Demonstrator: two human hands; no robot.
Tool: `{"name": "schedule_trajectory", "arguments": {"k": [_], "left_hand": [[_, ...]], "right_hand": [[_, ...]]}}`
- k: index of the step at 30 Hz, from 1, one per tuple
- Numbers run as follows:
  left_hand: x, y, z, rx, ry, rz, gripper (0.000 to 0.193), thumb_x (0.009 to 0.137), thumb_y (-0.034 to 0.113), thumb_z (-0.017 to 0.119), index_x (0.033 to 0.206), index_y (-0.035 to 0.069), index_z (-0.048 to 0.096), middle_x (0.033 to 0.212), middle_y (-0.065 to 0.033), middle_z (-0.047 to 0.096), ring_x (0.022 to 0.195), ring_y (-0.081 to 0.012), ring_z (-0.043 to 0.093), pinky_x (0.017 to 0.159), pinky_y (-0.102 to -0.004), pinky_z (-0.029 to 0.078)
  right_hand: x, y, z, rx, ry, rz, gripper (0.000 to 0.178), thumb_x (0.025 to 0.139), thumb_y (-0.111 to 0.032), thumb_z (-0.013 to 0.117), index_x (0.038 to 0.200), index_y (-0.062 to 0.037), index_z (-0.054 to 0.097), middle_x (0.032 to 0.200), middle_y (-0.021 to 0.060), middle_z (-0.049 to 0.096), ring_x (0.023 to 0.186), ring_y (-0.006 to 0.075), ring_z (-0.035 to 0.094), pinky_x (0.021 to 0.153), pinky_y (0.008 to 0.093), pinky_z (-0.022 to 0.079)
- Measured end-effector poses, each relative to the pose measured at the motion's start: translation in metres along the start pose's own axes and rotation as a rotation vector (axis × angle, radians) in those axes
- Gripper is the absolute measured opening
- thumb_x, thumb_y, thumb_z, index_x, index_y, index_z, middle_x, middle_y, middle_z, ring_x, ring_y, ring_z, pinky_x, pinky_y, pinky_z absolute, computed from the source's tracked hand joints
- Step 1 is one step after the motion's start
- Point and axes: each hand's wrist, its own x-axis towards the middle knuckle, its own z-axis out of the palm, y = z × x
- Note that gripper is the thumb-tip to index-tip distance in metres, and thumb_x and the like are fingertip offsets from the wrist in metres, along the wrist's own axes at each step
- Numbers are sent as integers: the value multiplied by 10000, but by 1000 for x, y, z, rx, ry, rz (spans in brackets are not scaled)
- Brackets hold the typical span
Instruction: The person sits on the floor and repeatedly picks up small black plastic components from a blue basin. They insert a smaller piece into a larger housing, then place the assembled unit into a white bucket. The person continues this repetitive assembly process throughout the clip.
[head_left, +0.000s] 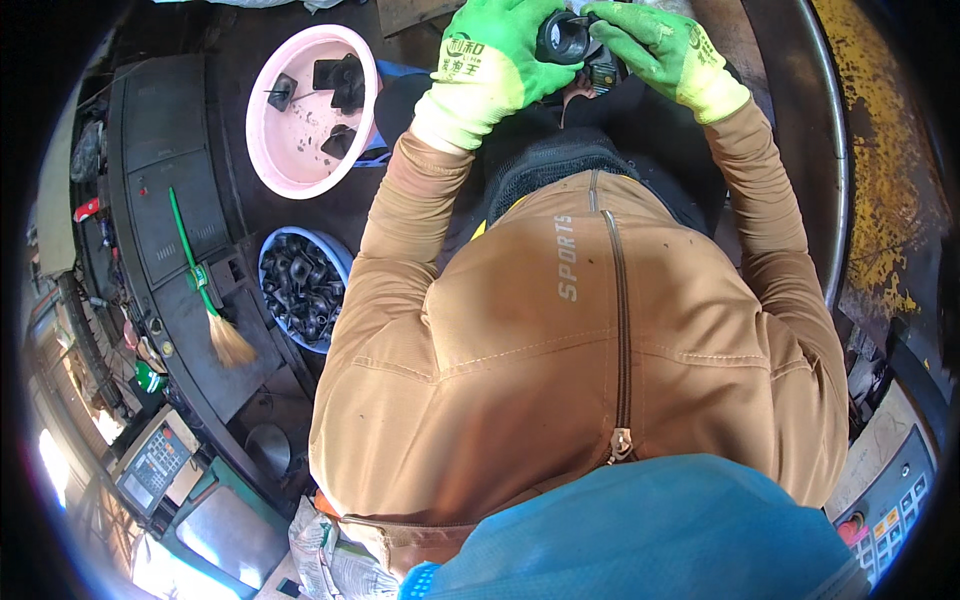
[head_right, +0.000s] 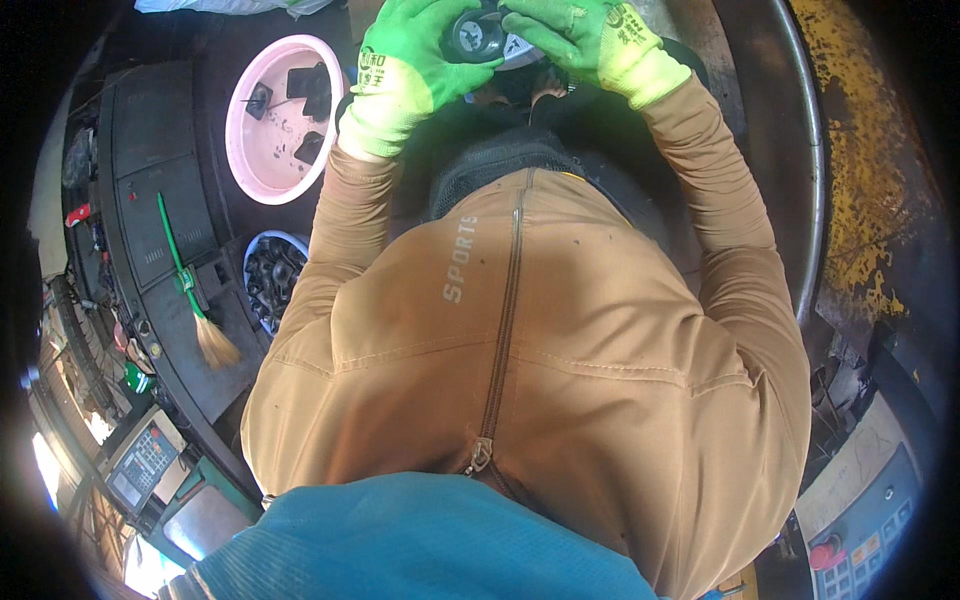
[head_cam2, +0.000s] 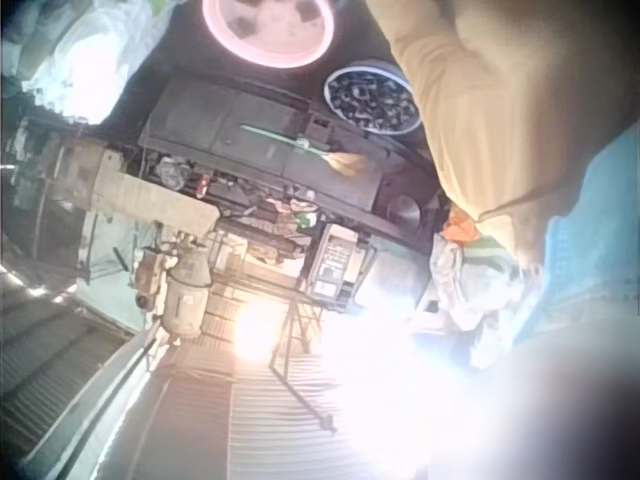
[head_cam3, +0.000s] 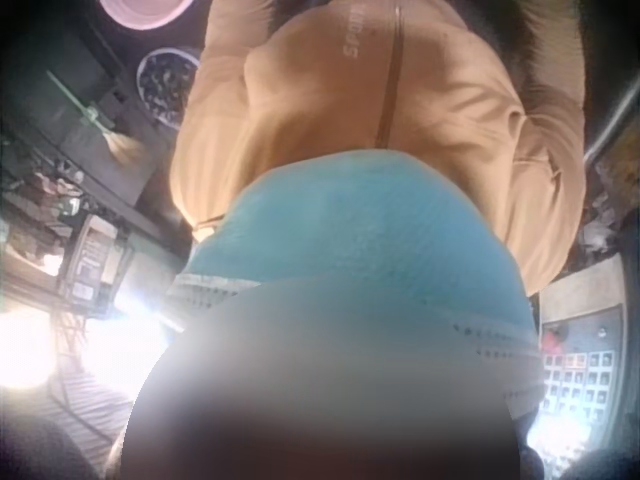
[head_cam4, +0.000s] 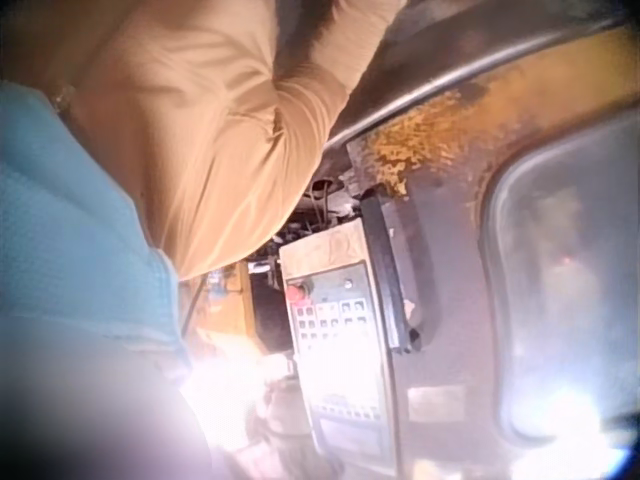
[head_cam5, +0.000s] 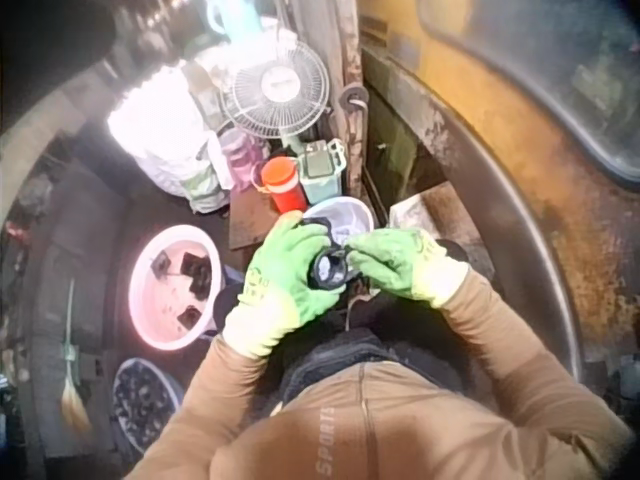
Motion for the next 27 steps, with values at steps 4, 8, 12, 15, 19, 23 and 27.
{"name": "schedule_trajectory", "arguments": {"k": [4, 8, 12, 15, 19, 23, 27], "left_hand": [[-2, 1, 2, 82, 12, -18, 476, 590, 134, 803, 1022, 27, 633, 1096, -166, 626, 1111, -426, 544, 992, -478, 439], [-5, 1, 6, 126, 70, -66, 507, 596, 137, 810, 1058, 37, 627, 1157, -161, 609, 1169, -453, 520, 1003, -486, 437], [-6, 0, 13, 144, 139, -78, 534, 614, 142, 817, 1097, 40, 613, 1183, -157, 602, 1202, -466, 502, 1001, -492, 441], [-5, -1, 16, 156, 169, -68, 541, 625, 126, 812, 1117, 39, 604, 1190, -155, 601, 1213, -467, 497, 998, -490, 444], [-3, -2, 20, 185, 231, -84, 533, 632, 95, 796, 1125, 36, 603, 1205, -154, 597, 1223, -466, 491, 989, -479, 454], [-3, -1, 23, 236, 283, -85, 507, 644, 68, 768, 1123, 30, 607, 1212, -155, 595, 1223, -461, 488, 976, -466, 467], [-2, -2, 27, 223, 288, -67, 518, 642, 68, 742, 1139, 16, 606, 1204, -158, 592, 1219, -483, 480, 984, -493, 456]], "right_hand": [[-3, 2, 8, -81, 61, -142, 207, 841, -78, 669, 1032, 4, 668, 1005, 167, 677, 838, 316, 681, 709, 391, 566], [-9, -2, 21, -25, 67, -41, 181, 865, -68, 651, 1026, 15, 665, 991, 190, 670, 810, 334, 673, 679, 393, 563], [-15, -7, 40, 44, 82, 128, 181, 861, -101, 680, 1021, -16, 678, 947, 138, 682, 756, 274, 670, 613, 347, 541], [-20, -18, 56, 589, 120, 699, 256, 968, -149, 610, 1185, -18, 642, 954, 42, 660, 830, 89, 599, 718, 241, 488], [-23, -23, 67, 642, 205, 768, 236, 980, -145, 593, 1170, -14, 639, 890, 15, 619, 757, 56, 547, 661, 225, 467], [-17, -29, 73, 629, 199, 692, 259, 921, -150, 644, 1157, -43, 630, 922, 49, 640, 854, 147, 616, 766, 270, 505], [-5, -41, 66, 796, 225, 825, 207, 954, -176, 595, 1109, -42, 631, 879, 47, 606, 834, 123, 599, 747, 276, 506]]}}
